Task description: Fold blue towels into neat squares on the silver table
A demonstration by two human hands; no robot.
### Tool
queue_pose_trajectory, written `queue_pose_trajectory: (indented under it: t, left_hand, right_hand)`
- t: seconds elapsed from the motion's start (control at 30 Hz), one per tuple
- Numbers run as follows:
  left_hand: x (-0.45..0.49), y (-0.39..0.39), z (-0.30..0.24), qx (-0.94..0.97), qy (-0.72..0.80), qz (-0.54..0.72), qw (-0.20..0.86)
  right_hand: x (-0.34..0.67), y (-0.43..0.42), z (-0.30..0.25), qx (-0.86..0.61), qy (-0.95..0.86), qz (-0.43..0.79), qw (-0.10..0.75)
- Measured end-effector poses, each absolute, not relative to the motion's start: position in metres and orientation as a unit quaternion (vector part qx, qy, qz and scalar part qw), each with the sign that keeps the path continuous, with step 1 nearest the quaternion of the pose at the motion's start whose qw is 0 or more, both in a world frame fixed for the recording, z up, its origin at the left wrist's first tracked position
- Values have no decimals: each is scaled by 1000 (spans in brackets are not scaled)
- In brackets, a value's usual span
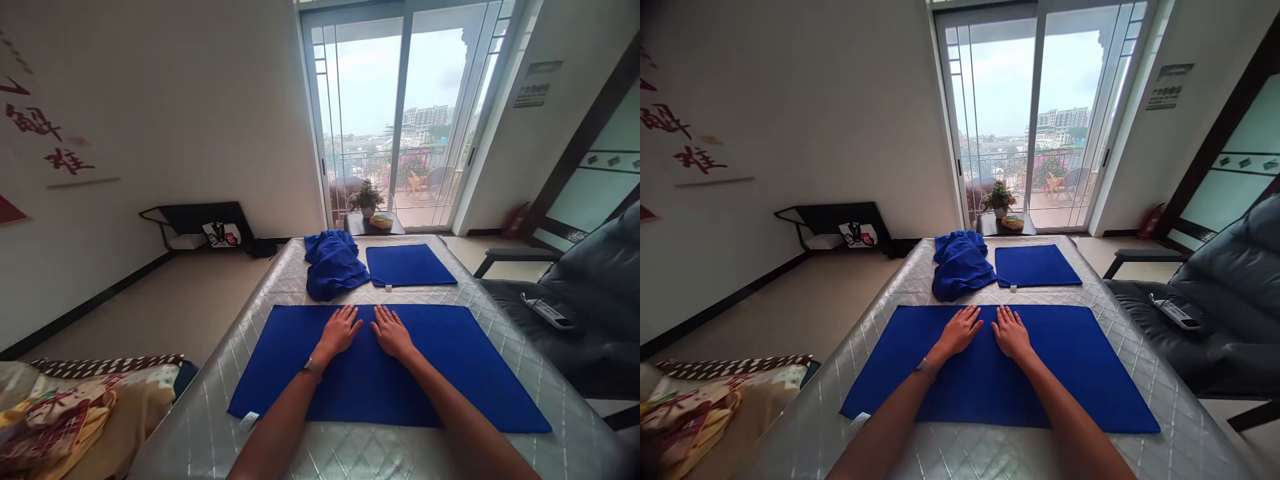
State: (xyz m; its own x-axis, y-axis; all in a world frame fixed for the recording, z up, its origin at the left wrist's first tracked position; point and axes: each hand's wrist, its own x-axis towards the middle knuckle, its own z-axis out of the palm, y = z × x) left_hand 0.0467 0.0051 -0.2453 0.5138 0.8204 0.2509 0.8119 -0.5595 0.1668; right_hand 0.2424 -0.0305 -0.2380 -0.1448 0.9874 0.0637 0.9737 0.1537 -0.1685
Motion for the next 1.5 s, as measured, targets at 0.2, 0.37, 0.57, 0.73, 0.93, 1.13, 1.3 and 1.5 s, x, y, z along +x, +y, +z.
queue_pose_trajectory:
  t: [0.2,0.37,0.57,0.73,0.93,1.13,1.3,1.5]
  left_hand:
    - [-98,26,-253,807,585,83,14]
    - [-160,39,-258,736,673,72,14]
    - [-157,35,-238,730,681,34,38]
    - [-103,33,-201,684,728,33,32]
    - [107,-40,-187,907,399,111,80]
    - [284,-142,-215,979,107,171,28]
    - [331,-169,-227,979,84,179,-57]
    - [343,-172,-221,980,76,181,-12]
  right_hand:
    - [395,-53,-251,-747,-665,7,21]
    - [478,-64,-260,-797,-603,-5,33]
    - [485,-58,-251,-795,-602,-5,70]
    - [504,-40,-231,-783,-614,32,92]
    - [518,-27,-220,-779,-618,52,92]
    - [517,-20,-217,-806,-585,46,75]
    - [517,-19,-218,-809,-584,32,66]
    - [519,-16,-217,-801,-595,29,59]
